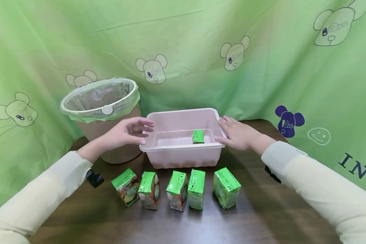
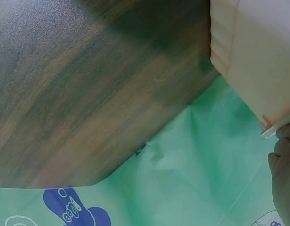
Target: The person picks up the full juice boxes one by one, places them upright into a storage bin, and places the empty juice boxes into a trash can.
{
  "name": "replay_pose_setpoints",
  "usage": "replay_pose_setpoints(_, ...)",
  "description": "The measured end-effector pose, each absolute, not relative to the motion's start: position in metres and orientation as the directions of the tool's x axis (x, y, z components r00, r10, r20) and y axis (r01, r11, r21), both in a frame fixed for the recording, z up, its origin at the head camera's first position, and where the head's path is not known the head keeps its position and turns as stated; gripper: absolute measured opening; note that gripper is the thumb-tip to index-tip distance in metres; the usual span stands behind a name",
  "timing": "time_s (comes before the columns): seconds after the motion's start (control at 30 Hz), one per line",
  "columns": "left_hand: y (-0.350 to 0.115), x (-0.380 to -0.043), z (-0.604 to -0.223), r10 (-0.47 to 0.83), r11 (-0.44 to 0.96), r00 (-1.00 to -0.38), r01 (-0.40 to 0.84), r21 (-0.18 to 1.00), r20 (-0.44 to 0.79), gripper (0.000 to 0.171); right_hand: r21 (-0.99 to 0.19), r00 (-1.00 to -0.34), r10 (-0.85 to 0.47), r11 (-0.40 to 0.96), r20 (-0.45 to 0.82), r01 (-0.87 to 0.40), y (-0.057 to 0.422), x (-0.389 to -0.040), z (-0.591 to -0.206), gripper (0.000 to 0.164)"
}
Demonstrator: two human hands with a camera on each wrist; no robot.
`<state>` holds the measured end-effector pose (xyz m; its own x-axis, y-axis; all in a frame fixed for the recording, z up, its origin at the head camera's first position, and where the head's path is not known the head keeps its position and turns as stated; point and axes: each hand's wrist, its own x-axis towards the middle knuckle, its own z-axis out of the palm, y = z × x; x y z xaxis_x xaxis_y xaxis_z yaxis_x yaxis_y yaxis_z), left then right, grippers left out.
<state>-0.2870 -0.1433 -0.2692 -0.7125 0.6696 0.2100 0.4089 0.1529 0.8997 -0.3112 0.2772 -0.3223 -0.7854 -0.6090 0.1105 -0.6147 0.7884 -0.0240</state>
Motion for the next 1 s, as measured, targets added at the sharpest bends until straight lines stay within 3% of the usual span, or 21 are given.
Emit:
replay_pose_setpoints(0.33,-0.196,-0.265,-0.302,0.711,0.104,-0.668,0.407,0.907,0.218,0.06,-0.043,-0.776,-0.62,0.777,0.12,-0.628,0.278,-0.309,-0.322,0.073)
replay_pose_setpoints(0.67,-0.234,-0.256,-0.34,0.829,0.084,-0.537,0.393,0.916,0.154,0.063,-0.026,-0.775,-0.619,0.779,0.125,-0.626,0.278,-0.308,-0.323,0.072)
replay_pose_setpoints(1.0,-0.243,-0.25,-0.369,0.864,0.077,-0.499,0.256,0.964,0.064,0.08,-0.038,-0.776,-0.62,0.778,0.114,-0.627,0.276,-0.308,-0.321,0.073)
